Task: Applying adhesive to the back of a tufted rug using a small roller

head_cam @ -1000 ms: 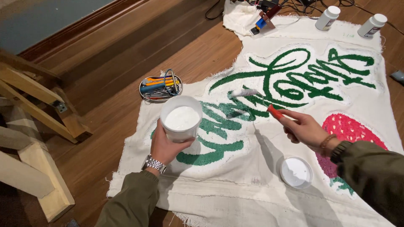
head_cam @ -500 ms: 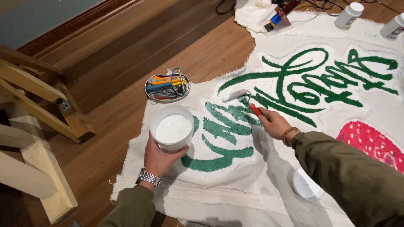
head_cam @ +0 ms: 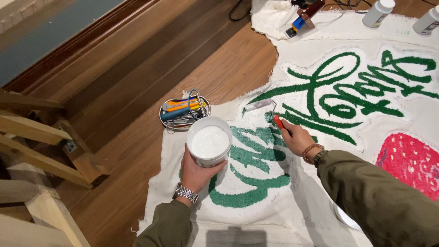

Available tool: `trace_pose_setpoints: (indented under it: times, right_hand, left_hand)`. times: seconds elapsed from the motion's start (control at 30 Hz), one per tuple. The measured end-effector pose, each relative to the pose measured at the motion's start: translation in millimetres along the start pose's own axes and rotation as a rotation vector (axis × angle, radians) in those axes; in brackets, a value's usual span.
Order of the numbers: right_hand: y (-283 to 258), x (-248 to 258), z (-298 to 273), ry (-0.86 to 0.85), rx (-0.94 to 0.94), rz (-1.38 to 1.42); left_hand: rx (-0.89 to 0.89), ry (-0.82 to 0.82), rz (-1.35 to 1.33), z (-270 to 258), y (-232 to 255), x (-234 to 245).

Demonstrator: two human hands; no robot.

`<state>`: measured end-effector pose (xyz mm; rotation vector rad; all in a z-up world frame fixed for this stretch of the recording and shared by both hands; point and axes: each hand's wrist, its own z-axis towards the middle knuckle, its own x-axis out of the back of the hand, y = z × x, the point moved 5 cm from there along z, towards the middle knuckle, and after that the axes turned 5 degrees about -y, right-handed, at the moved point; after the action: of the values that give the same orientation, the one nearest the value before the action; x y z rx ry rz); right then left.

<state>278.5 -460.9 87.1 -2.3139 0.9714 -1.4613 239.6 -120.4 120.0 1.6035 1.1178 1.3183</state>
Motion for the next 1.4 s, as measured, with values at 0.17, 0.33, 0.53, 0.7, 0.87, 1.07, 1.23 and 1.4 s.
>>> trace_pose_setpoints:
  times: [0.17,0.33,0.53,0.7,0.87,1.07,1.23,1.4]
  right_hand:
    - [-17.9,26.0,-39.4,-0.025,-0.025,-0.027]
    - [8.8,26.9,-60.7,-0.054,-0.043,0.005]
    - [47.8,-32.9,49.8,-0.133,0.108,-0.136]
    - [27.1,-16.5,79.2,-0.172,0.281,-0.117]
    - [81.8,23.6,33.2,-0.282,0.320,-0.260]
    - [43.9,-15.3,96.0,-0.196,0.491,-0.231]
    - [24.5,6.8,71.2,-0.222,0.583,-0.145]
    - [50.1,50.2,18.7,-0.352,0.463,-0.229]
  left_hand:
    - [-0.047,-0.019,-0.014,16.0,31.1,11.0]
    - [-0.071,-0.020,-0.039,29.9,21.1,22.0]
    - [0.012,0.074,0.051,37.8,12.1,12.2]
    - [0.031,0.142,0.022,43.5,25.5,-2.8]
    - [0.024,0.172,0.061,45.9,37.3,-11.5]
    - [0.027,0.234,0.157,37.2,58.9,-22.0]
    - [0.030,0.245,0.165,25.3,69.9,-23.4]
    - [0.018,0.292,0.136,12.2,63.8,-28.6]
